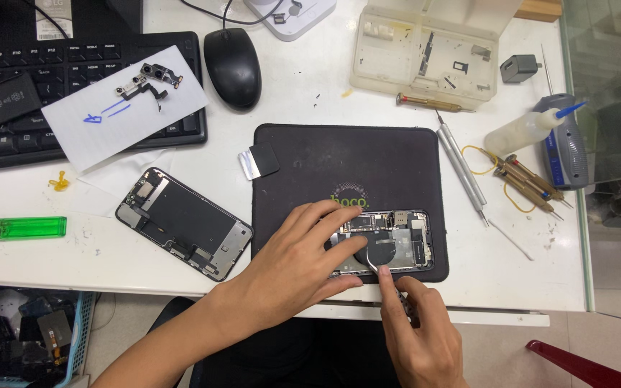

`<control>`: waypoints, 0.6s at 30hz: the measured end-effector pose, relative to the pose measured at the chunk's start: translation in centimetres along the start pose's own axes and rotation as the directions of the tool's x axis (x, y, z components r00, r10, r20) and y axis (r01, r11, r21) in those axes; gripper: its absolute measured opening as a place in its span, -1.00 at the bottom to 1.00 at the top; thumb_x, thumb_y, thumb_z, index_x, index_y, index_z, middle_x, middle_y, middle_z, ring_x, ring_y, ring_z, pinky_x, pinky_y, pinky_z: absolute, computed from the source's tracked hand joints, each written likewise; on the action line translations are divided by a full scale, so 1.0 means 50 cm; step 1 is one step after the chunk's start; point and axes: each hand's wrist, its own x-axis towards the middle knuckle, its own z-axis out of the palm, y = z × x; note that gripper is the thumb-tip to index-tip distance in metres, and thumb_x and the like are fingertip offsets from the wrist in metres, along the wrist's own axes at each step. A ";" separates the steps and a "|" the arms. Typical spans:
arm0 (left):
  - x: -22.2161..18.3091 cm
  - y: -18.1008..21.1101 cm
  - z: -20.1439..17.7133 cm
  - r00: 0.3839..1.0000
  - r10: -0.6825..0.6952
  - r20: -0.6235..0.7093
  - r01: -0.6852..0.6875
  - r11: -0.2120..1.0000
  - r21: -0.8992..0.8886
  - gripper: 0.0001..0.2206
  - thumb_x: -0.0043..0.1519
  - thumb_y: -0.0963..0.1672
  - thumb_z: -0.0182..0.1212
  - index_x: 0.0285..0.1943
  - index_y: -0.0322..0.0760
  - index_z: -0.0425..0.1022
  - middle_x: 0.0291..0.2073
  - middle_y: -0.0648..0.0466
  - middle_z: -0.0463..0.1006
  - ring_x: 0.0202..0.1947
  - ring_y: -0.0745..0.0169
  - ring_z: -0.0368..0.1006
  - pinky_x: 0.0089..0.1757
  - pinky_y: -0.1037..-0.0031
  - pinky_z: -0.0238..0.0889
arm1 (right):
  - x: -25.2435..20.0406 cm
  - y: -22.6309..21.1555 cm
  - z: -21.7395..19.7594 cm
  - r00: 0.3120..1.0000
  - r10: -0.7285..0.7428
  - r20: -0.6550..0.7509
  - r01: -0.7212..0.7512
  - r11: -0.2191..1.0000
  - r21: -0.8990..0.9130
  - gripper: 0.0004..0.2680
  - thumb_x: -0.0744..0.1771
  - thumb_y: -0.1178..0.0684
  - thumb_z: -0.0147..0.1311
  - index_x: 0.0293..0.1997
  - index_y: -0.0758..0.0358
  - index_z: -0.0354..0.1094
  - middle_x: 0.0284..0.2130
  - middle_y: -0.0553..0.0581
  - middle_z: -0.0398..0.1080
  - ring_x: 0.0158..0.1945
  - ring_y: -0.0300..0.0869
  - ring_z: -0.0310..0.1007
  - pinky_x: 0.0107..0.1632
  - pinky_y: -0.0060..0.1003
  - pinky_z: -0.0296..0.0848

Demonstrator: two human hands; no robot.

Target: The person uses tweezers to remove a small metal bracket and a camera module from the motherboard of a disassembled smartphone. They then place the removed components on a nearby piece of paper.

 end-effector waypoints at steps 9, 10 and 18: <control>0.024 0.010 0.022 0.972 0.236 -0.007 -0.209 0.877 0.431 -0.76 0.13 -0.21 0.30 -0.06 -0.49 0.62 -0.04 -0.16 0.59 0.05 -0.11 0.50 0.14 0.15 0.36 | 0.004 0.035 -0.006 0.993 -0.106 -0.044 0.109 0.990 0.086 -0.68 0.24 0.36 0.22 0.10 0.52 0.41 -0.23 0.25 0.43 -0.34 -0.19 0.47 -0.40 -0.36 0.50; 0.026 0.010 0.024 0.966 0.257 -0.005 -0.226 0.859 0.459 -0.78 0.13 -0.21 0.30 -0.09 -0.51 0.61 -0.07 -0.17 0.60 0.02 -0.11 0.52 0.11 0.17 0.39 | 0.006 0.036 -0.005 0.994 -0.092 -0.056 0.097 0.990 0.101 -0.69 0.25 0.36 0.23 0.10 0.51 0.41 -0.23 0.24 0.42 -0.33 -0.20 0.47 -0.39 -0.37 0.51; 0.030 0.006 0.030 0.941 0.338 0.014 -0.296 0.805 0.514 -0.85 0.20 -0.20 0.26 -0.17 -0.49 0.62 -0.11 -0.17 0.62 -0.05 -0.19 0.60 -0.07 0.23 0.53 | 0.014 0.077 -0.043 1.000 0.026 0.006 -0.027 0.974 0.226 -0.68 0.21 0.34 0.23 0.07 0.40 0.46 -0.21 0.21 0.46 -0.32 -0.17 0.51 -0.31 -0.30 0.54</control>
